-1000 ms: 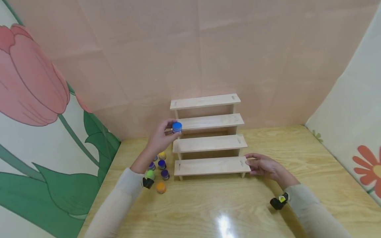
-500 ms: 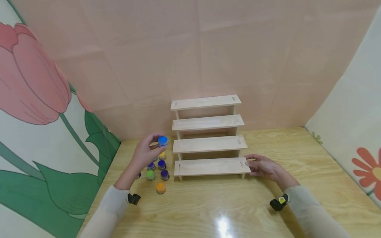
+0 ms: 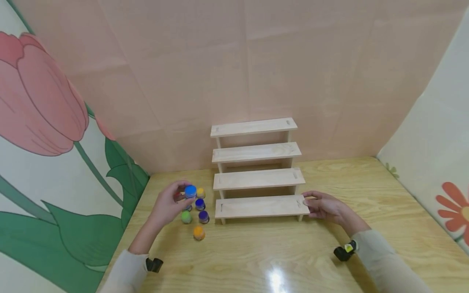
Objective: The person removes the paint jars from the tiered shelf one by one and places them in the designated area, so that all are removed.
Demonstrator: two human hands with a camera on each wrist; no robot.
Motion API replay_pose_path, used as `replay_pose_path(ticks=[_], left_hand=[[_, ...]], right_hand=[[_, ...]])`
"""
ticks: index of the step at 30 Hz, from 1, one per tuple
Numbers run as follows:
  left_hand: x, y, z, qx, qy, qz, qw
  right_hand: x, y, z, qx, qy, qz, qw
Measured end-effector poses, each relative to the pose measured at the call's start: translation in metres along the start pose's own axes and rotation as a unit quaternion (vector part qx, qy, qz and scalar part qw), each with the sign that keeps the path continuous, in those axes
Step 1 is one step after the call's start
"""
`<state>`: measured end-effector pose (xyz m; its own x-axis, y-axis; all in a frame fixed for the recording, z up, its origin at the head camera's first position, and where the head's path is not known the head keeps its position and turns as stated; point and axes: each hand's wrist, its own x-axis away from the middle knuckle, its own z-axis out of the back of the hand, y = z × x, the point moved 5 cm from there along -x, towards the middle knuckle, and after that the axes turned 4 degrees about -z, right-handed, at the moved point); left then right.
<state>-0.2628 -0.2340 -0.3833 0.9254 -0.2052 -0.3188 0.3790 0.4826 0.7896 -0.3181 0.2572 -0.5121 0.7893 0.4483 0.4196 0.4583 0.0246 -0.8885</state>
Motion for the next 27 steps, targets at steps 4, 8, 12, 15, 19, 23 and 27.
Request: replay_pose_path(ticks=[4, 8, 12, 15, 19, 23, 27], left_hand=[[0.013, -0.012, 0.0, 0.002, 0.001, 0.022, 0.9998], [0.024, -0.022, 0.002, 0.017, 0.004, 0.033, 0.9993], [0.036, -0.033, 0.004, 0.006, 0.007, 0.05, 0.9987], [0.045, -0.04, 0.006, -0.009, 0.01, 0.063, 0.9979], [0.054, -0.048, 0.006, -0.018, 0.007, 0.084, 0.9962], [0.063, -0.058, 0.005, -0.011, 0.0, 0.11, 0.9939], [0.071, -0.067, 0.003, 0.006, -0.003, 0.126, 0.992]], right_hand=[[0.0, 0.0, -0.001, 0.001, 0.0, -0.001, 1.0], [-0.002, 0.0, -0.001, 0.003, 0.002, -0.001, 1.0], [-0.003, 0.0, 0.0, 0.004, 0.003, -0.003, 1.0], [-0.003, -0.001, 0.001, 0.003, 0.002, -0.002, 1.0], [-0.003, -0.001, 0.002, 0.001, 0.0, -0.002, 1.0], [-0.002, -0.001, 0.002, 0.001, -0.002, -0.006, 1.0], [-0.002, -0.001, 0.001, 0.001, -0.004, -0.009, 1.0]])
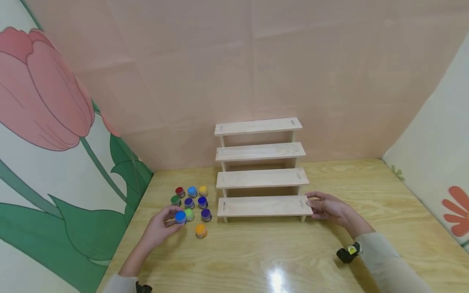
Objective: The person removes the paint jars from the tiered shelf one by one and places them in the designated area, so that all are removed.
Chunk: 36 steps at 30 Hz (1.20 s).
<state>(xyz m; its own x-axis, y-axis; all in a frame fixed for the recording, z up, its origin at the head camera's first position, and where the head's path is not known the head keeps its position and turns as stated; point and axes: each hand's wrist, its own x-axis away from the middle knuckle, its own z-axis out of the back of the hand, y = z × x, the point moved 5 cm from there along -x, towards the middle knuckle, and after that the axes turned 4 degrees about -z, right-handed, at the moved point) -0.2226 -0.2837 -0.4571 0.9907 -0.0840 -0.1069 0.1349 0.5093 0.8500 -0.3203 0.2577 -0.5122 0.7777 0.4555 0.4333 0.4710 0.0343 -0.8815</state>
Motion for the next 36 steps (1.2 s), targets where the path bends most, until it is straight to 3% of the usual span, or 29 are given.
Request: replay_pose_path(ticks=[13, 20, 28, 36], left_hand=[[-0.001, -0.024, -0.012, -0.007, -0.034, 0.063, 0.9974], [-0.002, -0.034, -0.017, -0.039, -0.055, 0.077, 0.9948], [-0.008, -0.041, -0.019, -0.082, -0.052, 0.083, 0.9918], [-0.005, -0.049, -0.019, -0.099, -0.054, 0.104, 0.9881]], right_hand=[[0.001, -0.001, 0.004, -0.006, -0.004, 0.0, 1.0], [0.002, 0.001, 0.005, -0.009, -0.004, 0.001, 1.0], [0.0, -0.002, 0.007, -0.006, -0.004, 0.003, 1.0], [0.0, 0.003, 0.002, -0.001, 0.009, -0.003, 1.0]])
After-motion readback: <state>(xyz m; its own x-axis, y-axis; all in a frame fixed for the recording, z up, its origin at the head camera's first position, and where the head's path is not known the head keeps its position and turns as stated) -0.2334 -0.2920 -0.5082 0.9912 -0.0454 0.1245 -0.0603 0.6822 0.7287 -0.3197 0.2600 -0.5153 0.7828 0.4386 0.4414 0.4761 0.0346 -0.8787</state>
